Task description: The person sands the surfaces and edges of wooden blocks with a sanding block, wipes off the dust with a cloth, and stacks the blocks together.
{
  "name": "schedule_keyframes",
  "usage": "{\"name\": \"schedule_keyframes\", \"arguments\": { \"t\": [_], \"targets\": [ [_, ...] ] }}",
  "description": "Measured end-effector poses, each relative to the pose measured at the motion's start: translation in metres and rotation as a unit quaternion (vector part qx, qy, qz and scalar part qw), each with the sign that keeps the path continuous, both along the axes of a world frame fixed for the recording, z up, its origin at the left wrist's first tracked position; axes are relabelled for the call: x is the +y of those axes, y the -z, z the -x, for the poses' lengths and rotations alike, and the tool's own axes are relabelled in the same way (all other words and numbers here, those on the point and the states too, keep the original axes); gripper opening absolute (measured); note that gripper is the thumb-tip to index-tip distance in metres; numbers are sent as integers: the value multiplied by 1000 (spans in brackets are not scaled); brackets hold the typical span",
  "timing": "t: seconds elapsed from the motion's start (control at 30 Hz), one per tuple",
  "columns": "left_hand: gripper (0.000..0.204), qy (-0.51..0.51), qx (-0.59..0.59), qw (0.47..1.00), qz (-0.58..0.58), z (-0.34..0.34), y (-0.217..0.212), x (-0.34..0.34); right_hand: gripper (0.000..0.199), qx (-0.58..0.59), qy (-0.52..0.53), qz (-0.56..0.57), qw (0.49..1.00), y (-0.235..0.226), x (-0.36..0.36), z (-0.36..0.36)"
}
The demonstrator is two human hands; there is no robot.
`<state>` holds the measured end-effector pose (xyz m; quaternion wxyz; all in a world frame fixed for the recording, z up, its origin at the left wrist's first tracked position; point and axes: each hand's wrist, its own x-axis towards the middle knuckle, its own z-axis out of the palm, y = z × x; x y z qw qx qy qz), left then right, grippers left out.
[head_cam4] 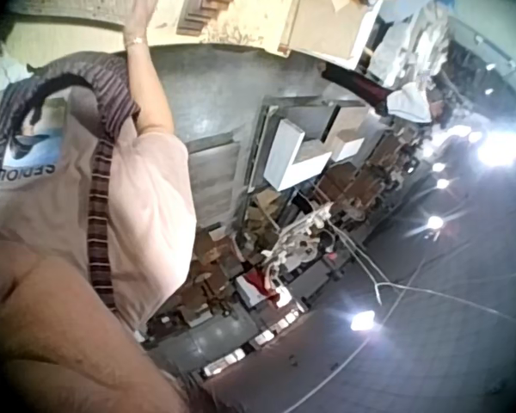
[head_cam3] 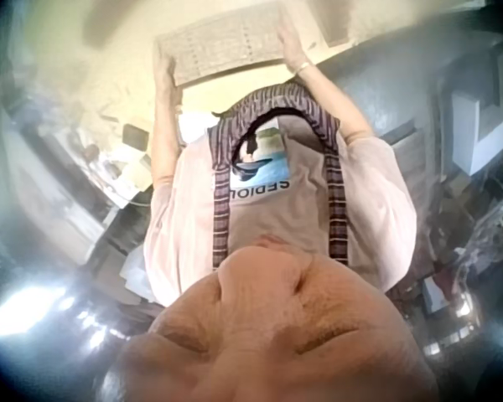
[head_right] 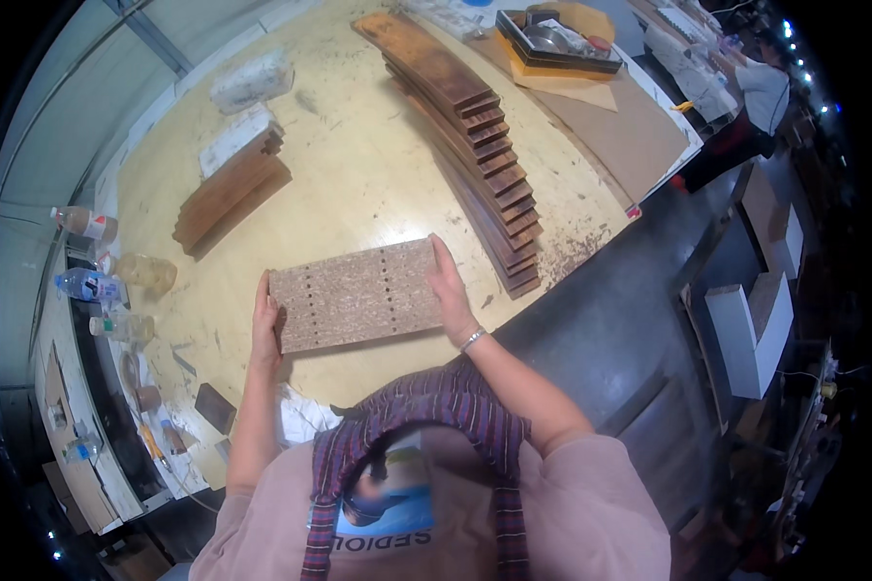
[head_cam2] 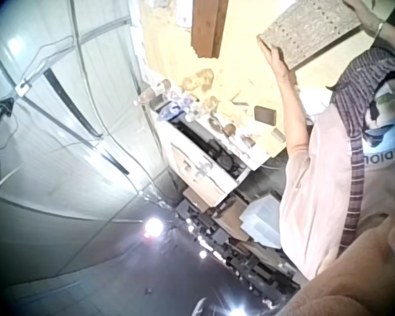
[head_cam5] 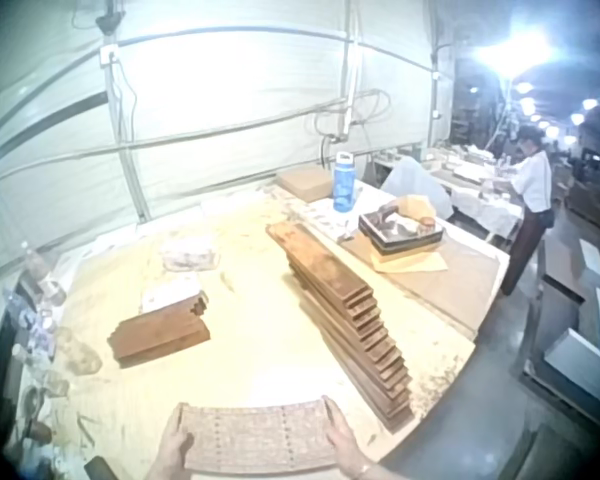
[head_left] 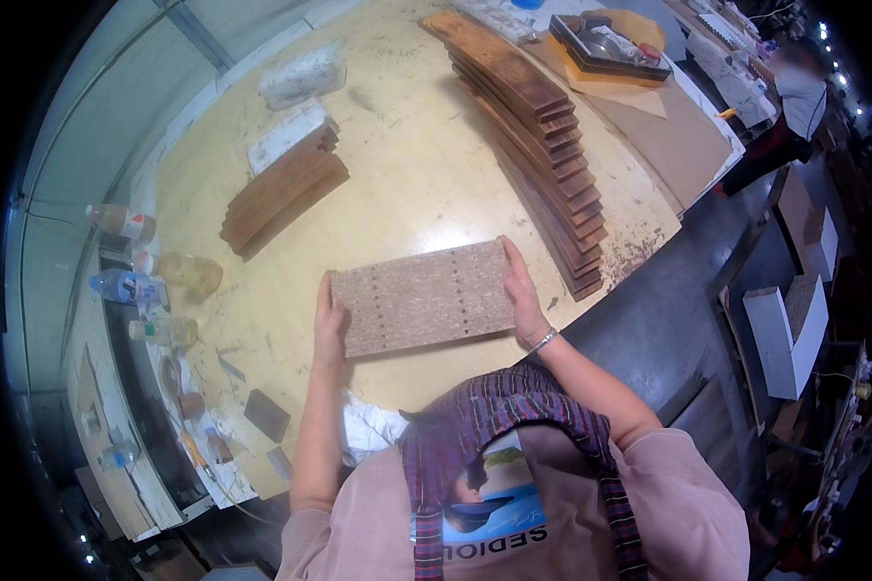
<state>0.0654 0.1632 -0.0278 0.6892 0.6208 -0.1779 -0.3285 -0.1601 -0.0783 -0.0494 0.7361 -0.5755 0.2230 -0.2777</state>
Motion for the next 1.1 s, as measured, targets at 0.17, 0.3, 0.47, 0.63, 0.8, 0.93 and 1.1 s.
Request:
{"name": "schedule_keyframes", "arguments": {
  "t": [0.17, 0.3, 0.47, 0.63, 0.8, 0.93, 1.1],
  "targets": [
    [77, -21, 28, 992, -123, -10, -35, 1, 58, 117, 90, -72, 986, -11, -11, 2],
    [80, 10, 75, 962, -264, -57, -34, 27, 46, 313, 89, -105, 940, -18, -43, 16],
    [101, 137, 178, 874, -431, -74, -49, 20, 120, 518, -184, -244, 799, -37, -85, 15],
    [122, 323, 239, 783, -475, -84, -45, -7, 139, 532, -300, -236, 756, -53, -99, -18],
    [136, 358, 284, 736, -499, -101, -41, -24, 144, 562, -353, -281, 693, -48, -108, -28],
    [139, 372, 306, 714, -508, -104, -40, -27, 142, 518, -415, -337, 668, -27, -106, -34],
    [125, 370, 353, 705, -491, -108, -39, -28, 137, 484, -437, -389, 651, -67, -102, -48]
  ]
}}
